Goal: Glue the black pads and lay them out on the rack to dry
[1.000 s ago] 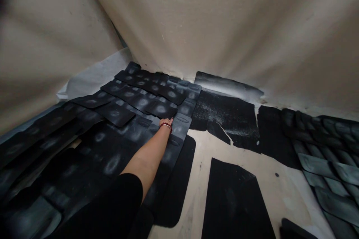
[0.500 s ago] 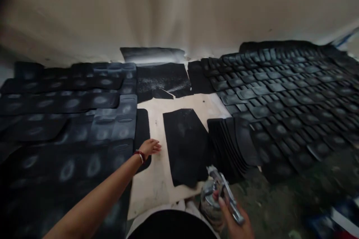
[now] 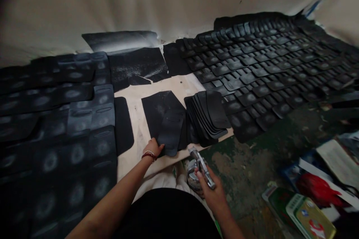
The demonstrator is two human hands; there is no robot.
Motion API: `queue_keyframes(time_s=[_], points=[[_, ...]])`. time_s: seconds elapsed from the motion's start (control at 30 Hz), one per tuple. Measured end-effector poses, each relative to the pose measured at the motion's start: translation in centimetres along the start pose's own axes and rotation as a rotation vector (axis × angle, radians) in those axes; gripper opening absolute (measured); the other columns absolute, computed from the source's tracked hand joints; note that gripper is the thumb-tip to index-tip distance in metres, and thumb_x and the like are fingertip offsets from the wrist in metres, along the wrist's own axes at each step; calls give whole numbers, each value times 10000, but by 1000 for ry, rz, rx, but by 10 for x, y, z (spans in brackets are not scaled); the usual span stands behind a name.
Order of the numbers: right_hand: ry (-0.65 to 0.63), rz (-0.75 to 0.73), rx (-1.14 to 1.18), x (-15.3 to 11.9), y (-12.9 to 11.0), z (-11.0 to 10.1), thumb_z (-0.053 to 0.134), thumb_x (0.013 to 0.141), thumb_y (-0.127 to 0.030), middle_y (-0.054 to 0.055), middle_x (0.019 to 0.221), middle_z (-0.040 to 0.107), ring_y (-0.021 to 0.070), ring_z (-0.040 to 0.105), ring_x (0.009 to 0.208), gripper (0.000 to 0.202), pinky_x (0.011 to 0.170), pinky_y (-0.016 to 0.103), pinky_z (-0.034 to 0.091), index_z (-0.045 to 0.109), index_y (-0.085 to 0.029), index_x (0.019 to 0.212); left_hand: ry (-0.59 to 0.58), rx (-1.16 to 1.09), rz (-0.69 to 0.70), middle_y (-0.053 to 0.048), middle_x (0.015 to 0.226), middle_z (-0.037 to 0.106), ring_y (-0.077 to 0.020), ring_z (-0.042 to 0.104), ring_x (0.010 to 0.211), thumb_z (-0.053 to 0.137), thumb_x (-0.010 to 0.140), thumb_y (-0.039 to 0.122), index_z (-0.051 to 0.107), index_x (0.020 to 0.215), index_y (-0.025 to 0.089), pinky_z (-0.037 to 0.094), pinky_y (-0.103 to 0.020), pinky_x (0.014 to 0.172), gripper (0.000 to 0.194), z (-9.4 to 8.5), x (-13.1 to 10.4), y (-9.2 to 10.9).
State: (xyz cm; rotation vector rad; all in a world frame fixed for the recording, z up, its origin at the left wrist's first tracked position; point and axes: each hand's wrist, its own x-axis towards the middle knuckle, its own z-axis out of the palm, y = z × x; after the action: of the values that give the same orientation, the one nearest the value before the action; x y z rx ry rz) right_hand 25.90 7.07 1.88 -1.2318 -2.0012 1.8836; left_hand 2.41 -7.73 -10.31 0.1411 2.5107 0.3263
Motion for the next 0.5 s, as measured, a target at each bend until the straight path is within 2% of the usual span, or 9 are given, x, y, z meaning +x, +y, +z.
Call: queue_keyframes(time_s=[0.1,0.17,0.23,0.33,0.5], points=[[-12,-16,16,-2,3,-5,638,790,-473,99,973,689,251,637,934,377,867,326,478,686,-146,972,-153,-265,-126,-201,969,661,-311,652,931,667,751,342,556,929,117,487,-341,729,308,9,2,1],[-22,-14,28,-2,4,-6,640,790,-468,103,968,688,254,635,933,383,867,335,475,681,-140,983,-203,-414,-192,-157,877,683,-250,687,773,620,802,300,559,905,128,495,-282,617,209,18,4,10],[-36,7,40,-3,7,-6,641,790,-466,105,964,686,260,630,948,395,879,348,469,672,-135,1005,-214,-498,-217,-112,853,687,-189,683,637,548,858,298,546,941,144,483,-237,521,175,25,7,21],[-37,40,52,-3,14,-5,645,780,-484,110,957,683,274,623,959,447,877,367,470,649,-126,1047,-218,-618,-257,-74,841,684,-149,673,586,545,864,254,531,973,163,481,-202,483,143,33,12,34],[-65,41,-3,-1,23,0,638,786,-485,116,1071,658,272,601,999,456,899,362,448,631,-133,1075,-269,-732,-300,-30,638,652,-146,665,552,616,802,183,554,787,155,486,-194,488,69,40,12,31]])
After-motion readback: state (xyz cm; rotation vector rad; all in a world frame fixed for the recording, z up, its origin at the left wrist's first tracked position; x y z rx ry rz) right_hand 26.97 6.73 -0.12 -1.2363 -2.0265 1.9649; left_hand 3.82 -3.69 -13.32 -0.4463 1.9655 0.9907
